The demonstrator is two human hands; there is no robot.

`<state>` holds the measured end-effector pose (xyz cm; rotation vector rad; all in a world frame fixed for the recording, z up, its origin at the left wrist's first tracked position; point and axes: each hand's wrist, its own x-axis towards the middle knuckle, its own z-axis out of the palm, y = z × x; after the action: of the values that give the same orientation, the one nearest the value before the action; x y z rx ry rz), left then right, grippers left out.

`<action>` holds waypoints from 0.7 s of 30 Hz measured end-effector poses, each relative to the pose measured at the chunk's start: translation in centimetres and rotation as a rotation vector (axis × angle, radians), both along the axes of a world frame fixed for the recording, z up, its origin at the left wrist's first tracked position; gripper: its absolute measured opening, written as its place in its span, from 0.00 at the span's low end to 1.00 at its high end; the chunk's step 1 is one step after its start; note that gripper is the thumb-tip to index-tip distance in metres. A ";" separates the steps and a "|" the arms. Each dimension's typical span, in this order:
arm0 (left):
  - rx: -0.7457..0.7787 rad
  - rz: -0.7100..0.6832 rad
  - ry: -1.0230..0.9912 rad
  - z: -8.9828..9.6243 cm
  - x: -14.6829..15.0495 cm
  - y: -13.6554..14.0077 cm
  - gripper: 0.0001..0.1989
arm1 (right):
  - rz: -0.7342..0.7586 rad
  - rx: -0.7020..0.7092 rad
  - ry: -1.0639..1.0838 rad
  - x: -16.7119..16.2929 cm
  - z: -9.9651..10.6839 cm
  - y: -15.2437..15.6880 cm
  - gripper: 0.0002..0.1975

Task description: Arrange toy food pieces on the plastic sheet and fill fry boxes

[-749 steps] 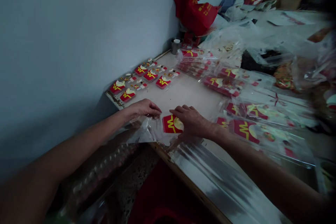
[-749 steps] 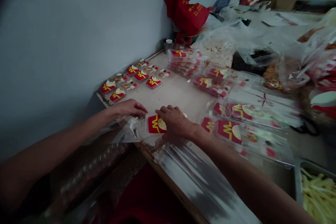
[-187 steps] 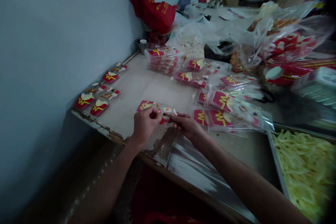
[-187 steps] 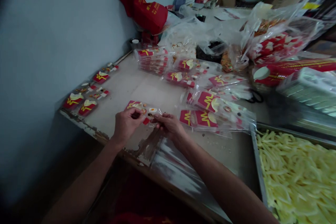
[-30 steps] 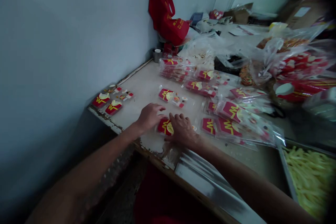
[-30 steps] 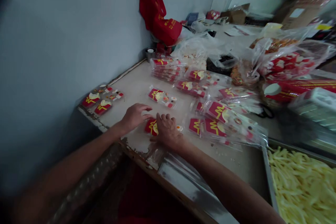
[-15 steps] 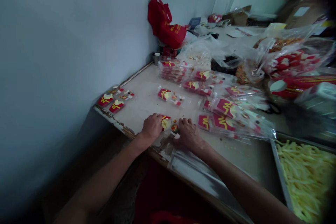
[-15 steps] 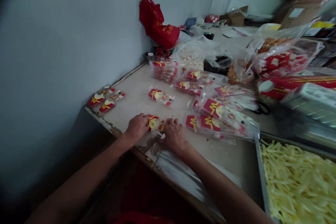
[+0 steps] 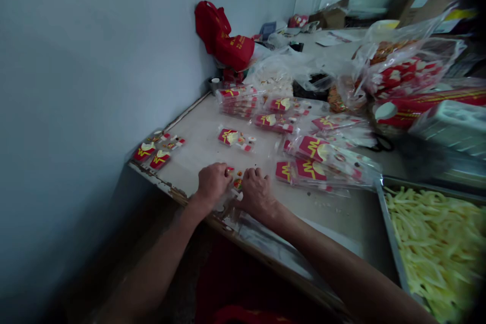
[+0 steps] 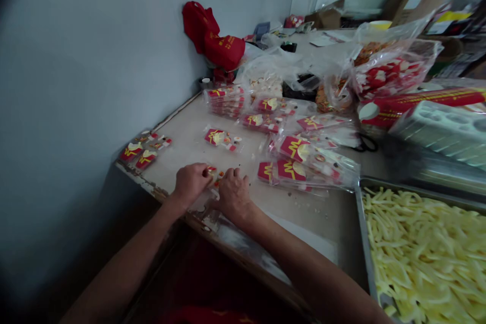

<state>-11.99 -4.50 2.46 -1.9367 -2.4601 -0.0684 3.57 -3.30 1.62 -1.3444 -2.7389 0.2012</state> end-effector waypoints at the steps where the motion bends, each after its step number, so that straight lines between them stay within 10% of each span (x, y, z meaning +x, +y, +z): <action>1: 0.019 -0.021 -0.014 0.1 0.3 -0.5 0.10 | 0.013 0.017 0.017 0.1 0.3 -0.2 0.31; 9: 0.103 -0.023 -0.246 1.9 1.0 -1.7 0.07 | 0.064 0.065 0.107 -0.5 2.2 -0.3 0.30; 13: 0.194 0.070 -0.351 1.7 0.4 -1.6 0.05 | 0.010 -0.009 0.353 0.2 0.9 1.0 0.49; 21: 0.261 0.120 -0.441 0.1 -0.7 -0.8 0.03 | -0.322 -1.529 1.137 1.8 -3.6 3.1 0.17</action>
<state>-12.73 -5.26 2.60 -1.8127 -2.6371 -0.8542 5.37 -0.24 -1.95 -1.0394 -1.0886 2.3369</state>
